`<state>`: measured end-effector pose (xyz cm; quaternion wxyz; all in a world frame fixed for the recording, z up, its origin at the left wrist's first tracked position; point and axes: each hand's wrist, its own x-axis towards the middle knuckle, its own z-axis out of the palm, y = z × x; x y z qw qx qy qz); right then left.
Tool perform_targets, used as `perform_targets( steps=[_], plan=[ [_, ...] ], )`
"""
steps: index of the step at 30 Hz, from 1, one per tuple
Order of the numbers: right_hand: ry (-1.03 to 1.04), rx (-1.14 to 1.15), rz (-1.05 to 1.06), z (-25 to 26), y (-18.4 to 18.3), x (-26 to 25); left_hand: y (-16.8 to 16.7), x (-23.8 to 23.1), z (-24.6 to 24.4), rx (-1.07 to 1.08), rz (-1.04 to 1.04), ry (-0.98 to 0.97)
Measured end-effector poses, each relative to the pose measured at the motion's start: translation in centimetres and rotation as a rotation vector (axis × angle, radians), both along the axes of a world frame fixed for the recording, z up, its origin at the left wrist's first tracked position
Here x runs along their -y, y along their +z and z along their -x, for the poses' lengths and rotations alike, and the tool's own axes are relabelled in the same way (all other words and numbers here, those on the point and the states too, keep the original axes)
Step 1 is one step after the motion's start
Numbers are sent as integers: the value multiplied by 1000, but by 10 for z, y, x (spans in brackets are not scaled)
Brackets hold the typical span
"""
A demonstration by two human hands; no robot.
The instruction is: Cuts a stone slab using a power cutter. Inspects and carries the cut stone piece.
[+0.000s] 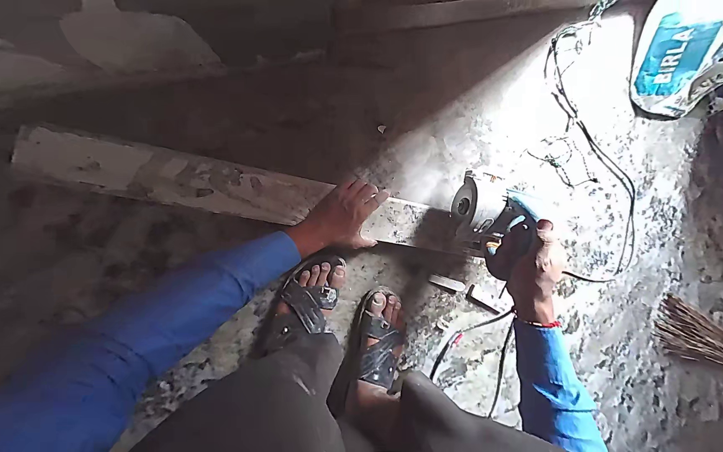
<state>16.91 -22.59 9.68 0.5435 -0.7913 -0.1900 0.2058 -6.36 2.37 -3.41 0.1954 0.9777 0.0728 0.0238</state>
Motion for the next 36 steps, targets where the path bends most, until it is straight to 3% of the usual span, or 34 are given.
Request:
perform_targets(
  steps=[22, 36],
  plan=[
    [-22, 175, 105, 8, -2, -2, 4, 2, 0, -27, -20, 10],
    [8, 106, 40, 7, -7, -1, 3, 2, 0, -10, -34, 6]
  ],
)
